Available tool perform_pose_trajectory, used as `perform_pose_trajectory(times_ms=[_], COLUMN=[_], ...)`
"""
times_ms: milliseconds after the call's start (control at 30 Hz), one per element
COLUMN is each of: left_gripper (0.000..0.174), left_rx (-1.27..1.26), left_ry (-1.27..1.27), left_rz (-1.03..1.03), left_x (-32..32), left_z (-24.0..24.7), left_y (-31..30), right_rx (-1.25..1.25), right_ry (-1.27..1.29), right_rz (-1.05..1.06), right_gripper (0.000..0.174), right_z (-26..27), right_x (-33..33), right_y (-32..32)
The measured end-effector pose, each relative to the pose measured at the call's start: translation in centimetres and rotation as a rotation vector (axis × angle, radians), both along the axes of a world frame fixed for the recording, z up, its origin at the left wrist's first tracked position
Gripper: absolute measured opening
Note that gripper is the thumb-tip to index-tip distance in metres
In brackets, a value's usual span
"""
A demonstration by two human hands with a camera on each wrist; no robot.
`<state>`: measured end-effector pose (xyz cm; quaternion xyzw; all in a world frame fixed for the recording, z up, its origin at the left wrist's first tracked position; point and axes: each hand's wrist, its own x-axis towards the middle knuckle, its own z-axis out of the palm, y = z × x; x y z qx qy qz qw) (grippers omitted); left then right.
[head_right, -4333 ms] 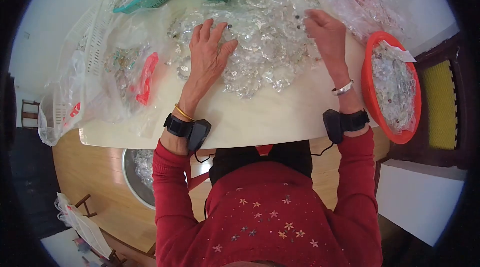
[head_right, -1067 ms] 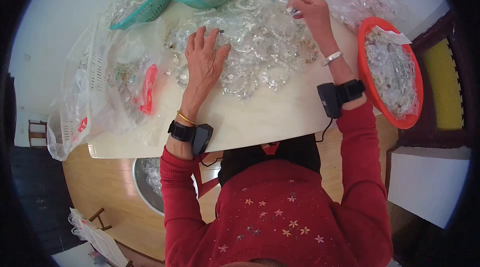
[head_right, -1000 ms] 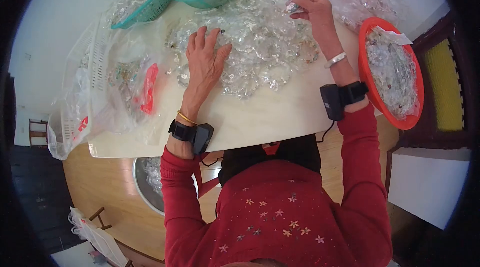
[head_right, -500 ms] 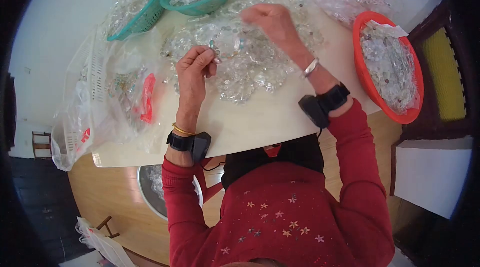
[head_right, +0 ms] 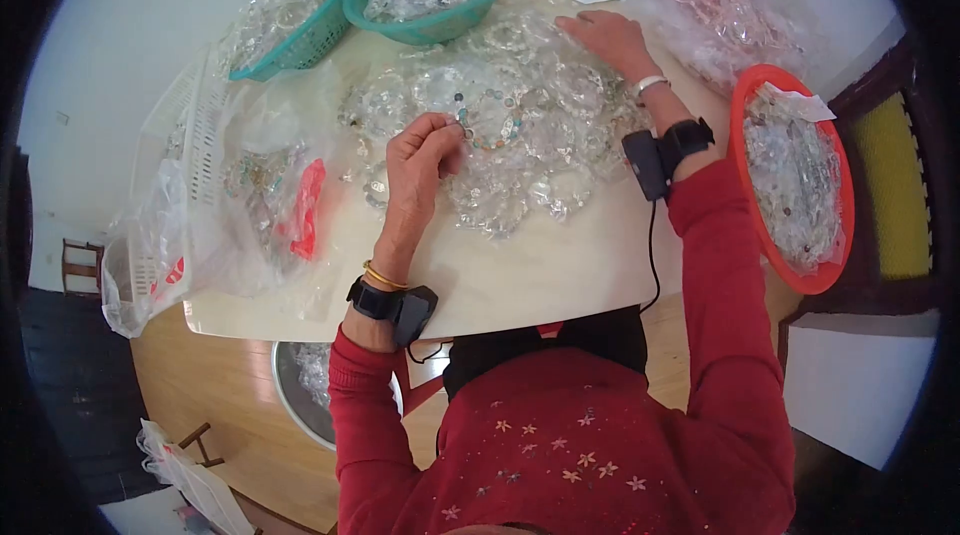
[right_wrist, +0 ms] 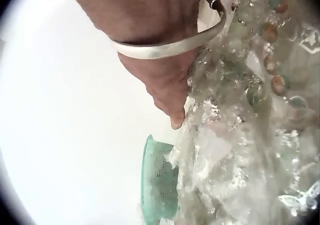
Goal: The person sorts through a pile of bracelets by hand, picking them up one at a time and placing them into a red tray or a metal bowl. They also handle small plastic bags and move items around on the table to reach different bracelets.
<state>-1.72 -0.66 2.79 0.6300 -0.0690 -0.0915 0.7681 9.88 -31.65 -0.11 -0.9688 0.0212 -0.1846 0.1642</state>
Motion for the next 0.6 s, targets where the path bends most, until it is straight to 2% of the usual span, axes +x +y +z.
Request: perform_pose_trajectory(times_ms=[67,167,333,433,467,567,600], left_gripper=[0.011,0.011,0.011,0.011,0.011,0.01,0.01], left_rx=[0.037,0.045,0.06,0.07,0.073,0.076,0.077], left_ry=[-0.009,-0.033,-0.047,-0.035,-0.032,-0.038,-0.038], left_rz=[-0.012,-0.017,-0.019,-0.014,-0.011,-0.017,-0.022], left_x=[0.2,0.3,0.4,0.2,0.3,0.3,0.3], left_z=[0.1,-0.3,-0.6,-0.5,-0.4,-0.6,-0.6], left_y=[0.0,0.0,-0.1,-0.1,-0.1,-0.1,0.0], right_rx=[0.02,0.145,0.322,0.59,0.594,0.317,0.321], right_ry=[0.048,0.257,0.15,0.081,0.076,-0.148,-0.152], right_rz=[0.054,0.07,0.127,0.157,0.161,0.197,0.205], right_gripper=[0.069,0.063,0.057,0.052,0.052,0.056,0.056], right_z=[2.1,4.3,5.0,4.8,4.6,2.9,2.2], right_x=[-1.7,-4.6,-6.2,-4.1,-2.9,1.8,3.2], right_y=[1.8,3.9,4.8,4.7,4.5,3.8,3.7])
